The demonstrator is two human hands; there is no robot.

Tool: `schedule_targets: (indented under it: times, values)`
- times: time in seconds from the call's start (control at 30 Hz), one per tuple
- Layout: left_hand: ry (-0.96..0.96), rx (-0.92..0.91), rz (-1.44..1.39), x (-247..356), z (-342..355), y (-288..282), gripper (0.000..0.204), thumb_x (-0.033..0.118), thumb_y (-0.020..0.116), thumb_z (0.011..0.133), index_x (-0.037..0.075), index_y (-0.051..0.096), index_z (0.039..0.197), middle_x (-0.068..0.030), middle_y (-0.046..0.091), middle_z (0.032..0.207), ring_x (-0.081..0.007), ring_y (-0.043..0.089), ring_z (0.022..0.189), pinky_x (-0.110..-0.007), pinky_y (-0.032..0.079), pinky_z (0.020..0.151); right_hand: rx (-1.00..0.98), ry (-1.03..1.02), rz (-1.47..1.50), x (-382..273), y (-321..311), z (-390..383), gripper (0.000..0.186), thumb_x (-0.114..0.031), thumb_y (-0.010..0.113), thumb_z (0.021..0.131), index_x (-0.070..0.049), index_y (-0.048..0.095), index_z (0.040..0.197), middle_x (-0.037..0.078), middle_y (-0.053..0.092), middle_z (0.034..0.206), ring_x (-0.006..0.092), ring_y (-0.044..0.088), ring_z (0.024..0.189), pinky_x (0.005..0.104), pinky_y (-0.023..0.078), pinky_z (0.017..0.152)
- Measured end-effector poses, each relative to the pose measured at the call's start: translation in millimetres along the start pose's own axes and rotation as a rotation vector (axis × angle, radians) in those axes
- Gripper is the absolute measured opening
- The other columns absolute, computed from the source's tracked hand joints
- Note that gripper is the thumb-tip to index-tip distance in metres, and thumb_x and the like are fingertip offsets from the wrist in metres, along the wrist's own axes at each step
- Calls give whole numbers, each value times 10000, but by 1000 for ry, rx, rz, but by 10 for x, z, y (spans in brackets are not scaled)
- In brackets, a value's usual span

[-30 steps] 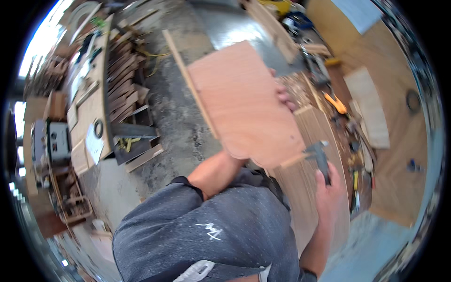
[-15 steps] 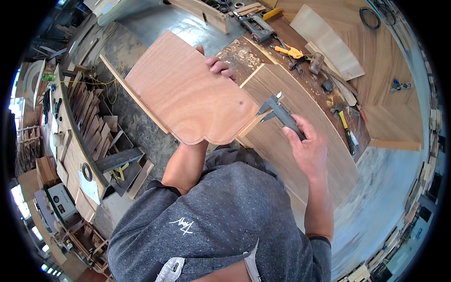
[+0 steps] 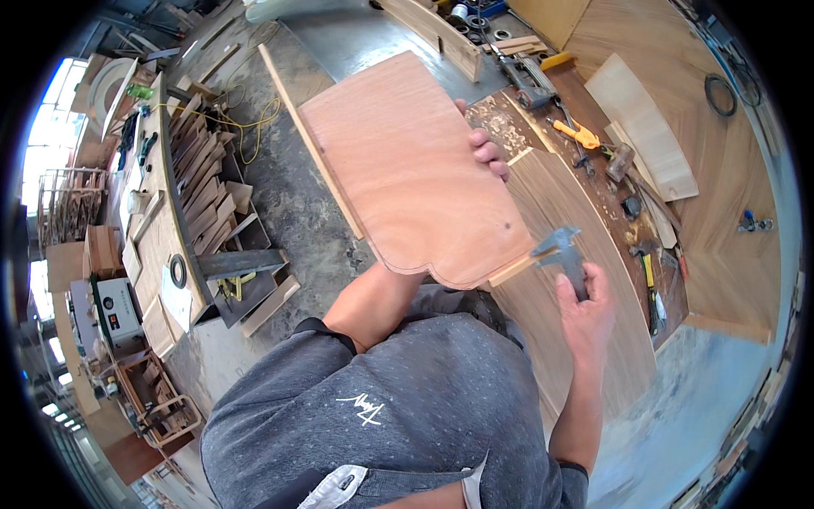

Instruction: The person picks up a wooden board and a caliper, then measures the board's dimensions. They walk to a table saw, place the board on the machine, and cut a strip from its edge. The person repeats this process for a second board, removing a strip from each piece.

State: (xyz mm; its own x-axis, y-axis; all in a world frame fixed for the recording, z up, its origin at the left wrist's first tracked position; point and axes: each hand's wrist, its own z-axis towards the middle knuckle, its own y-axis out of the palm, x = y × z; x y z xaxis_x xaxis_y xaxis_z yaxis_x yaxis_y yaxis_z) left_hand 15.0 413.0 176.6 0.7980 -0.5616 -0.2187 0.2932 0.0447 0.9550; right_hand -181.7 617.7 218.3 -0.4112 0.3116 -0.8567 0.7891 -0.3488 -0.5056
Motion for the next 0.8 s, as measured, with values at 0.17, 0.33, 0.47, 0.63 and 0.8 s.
schedule_targets:
  times: [0.17,0.33,0.47,0.63,0.8]
  values:
    - [-83,-81,-8,-55,-27,-84,547,476,428,1051,266,407,1556,-124,567,1112,-267,565,1004,-460,443,992,33,-41,3,-152,-143,47,218,-81,669,955,-8,587,1143,0,635,883,69,565,814,253,468,748]
    - [-172,181,139,-404,-319,490,590,463,444,1044,132,391,1529,-148,548,1139,-284,546,1034,-469,463,985,-1,-136,-79,-663,-180,182,223,-79,683,940,7,599,1127,48,674,867,85,593,755,271,500,679]
    - [-370,326,126,-602,-557,639,595,462,456,1039,89,402,1498,-160,537,1139,-289,536,1045,-469,471,989,-155,-332,23,-1119,-19,411,308,-62,700,904,17,616,1190,117,718,935,174,682,784,310,548,706]
    - [-536,194,-75,-820,-614,310,594,470,454,1038,73,414,1478,-161,531,1133,-291,530,1047,-459,468,994,-218,-694,-277,-1438,70,800,374,-60,703,888,6,625,1248,168,716,1051,324,712,895,385,568,781]
    - [-598,129,-230,-1024,-580,400,592,486,454,1040,67,421,1457,-176,521,1138,-306,535,1053,-450,469,1003,-201,-934,-388,-1484,151,1239,372,-120,715,904,-6,638,1249,181,710,1110,369,696,955,422,566,811]
